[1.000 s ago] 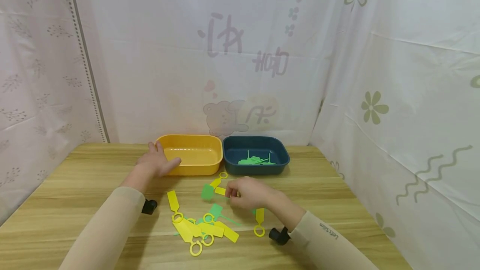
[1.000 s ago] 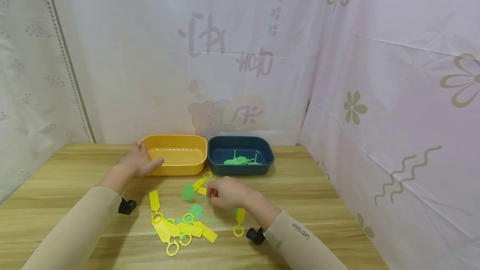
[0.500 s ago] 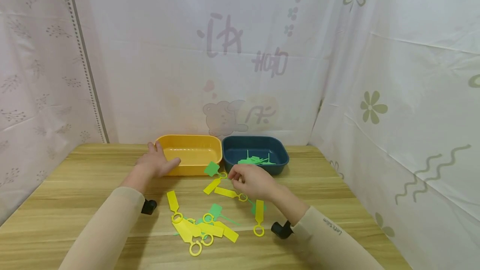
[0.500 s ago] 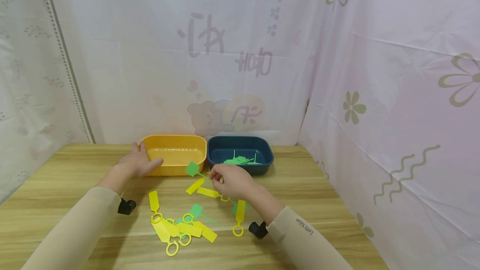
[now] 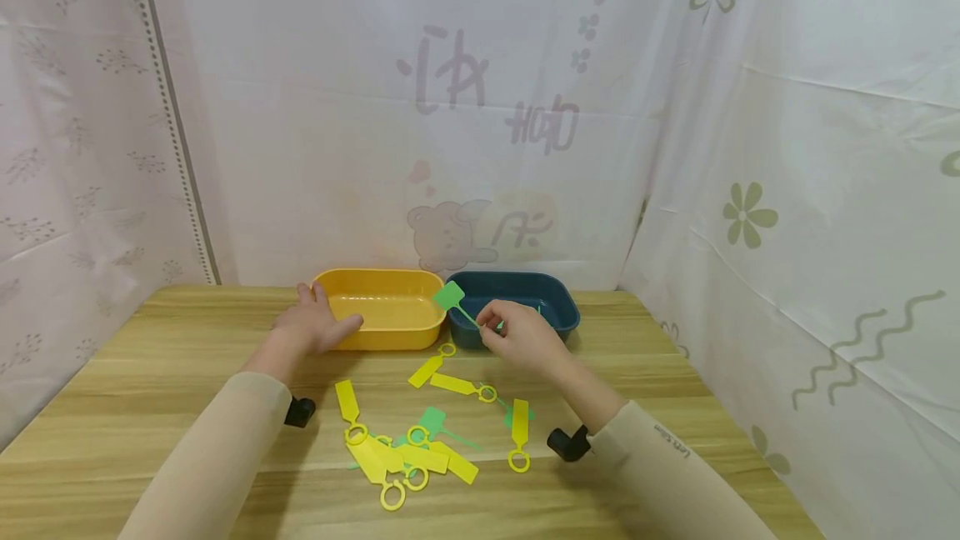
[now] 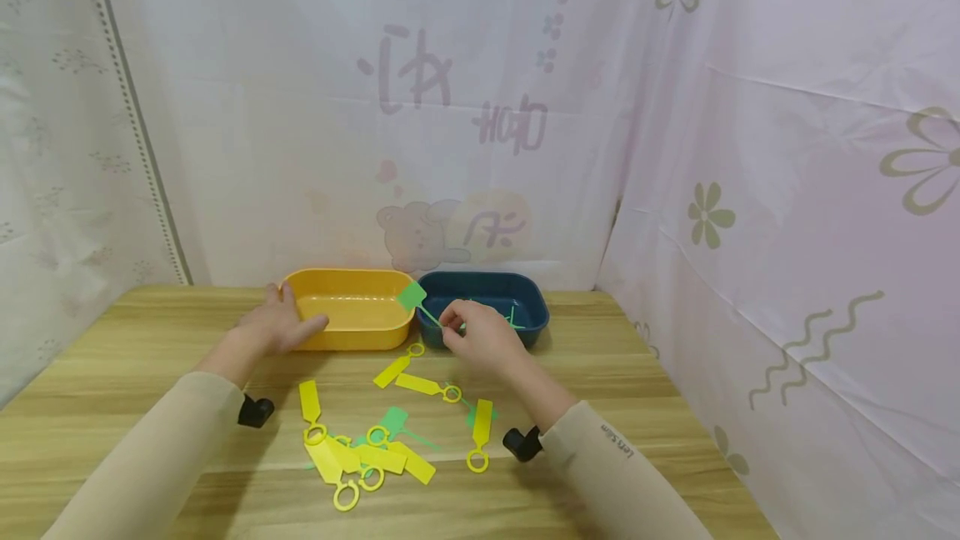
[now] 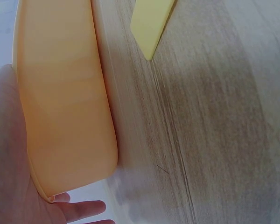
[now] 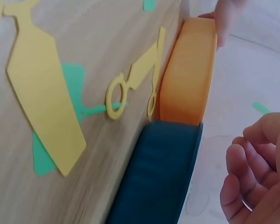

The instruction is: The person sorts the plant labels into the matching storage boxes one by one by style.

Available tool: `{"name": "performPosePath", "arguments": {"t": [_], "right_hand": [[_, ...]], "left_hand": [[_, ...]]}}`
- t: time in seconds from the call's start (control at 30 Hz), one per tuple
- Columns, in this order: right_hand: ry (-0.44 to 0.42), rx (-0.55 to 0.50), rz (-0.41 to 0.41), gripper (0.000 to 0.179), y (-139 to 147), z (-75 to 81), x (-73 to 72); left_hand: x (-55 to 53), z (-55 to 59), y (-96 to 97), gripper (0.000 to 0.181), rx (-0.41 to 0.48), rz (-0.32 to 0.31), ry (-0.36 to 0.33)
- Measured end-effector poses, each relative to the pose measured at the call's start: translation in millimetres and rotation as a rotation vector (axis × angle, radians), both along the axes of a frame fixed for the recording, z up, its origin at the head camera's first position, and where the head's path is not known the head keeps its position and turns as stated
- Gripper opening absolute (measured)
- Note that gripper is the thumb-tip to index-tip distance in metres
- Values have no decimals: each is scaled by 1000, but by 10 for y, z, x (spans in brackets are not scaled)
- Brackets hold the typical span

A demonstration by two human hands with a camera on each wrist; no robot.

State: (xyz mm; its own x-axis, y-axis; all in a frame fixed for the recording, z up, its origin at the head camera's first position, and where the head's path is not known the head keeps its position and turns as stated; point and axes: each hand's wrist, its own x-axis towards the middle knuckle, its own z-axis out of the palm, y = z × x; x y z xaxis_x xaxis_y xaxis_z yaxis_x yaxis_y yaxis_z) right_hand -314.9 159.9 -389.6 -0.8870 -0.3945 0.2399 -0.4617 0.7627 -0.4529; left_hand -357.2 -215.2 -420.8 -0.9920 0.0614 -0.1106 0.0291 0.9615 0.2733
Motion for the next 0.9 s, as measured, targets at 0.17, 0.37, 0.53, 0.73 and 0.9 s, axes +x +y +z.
{"name": "performPosePath", "arguments": {"t": [0.17,0.37,0.53,0.73,0.9], "right_hand": [[3,-17,-51,15,75,16,-72],[27,-39,-102,17,197,27,-141],[37,-50,-167,20,316,2,-227],[9,-85,-241,22,460,-24,-317],[-26,-122,-289,27,570,-48,-375]], "left_hand": [[7,13,0,119,-8,2,6],[-6,0,-2,119,-11,2,-2],[-12,-2,-9,119,-8,2,-9],[7,23,-6,119,-7,-1,-7],[-12,9,-7,118,-6,0,-8]]}}
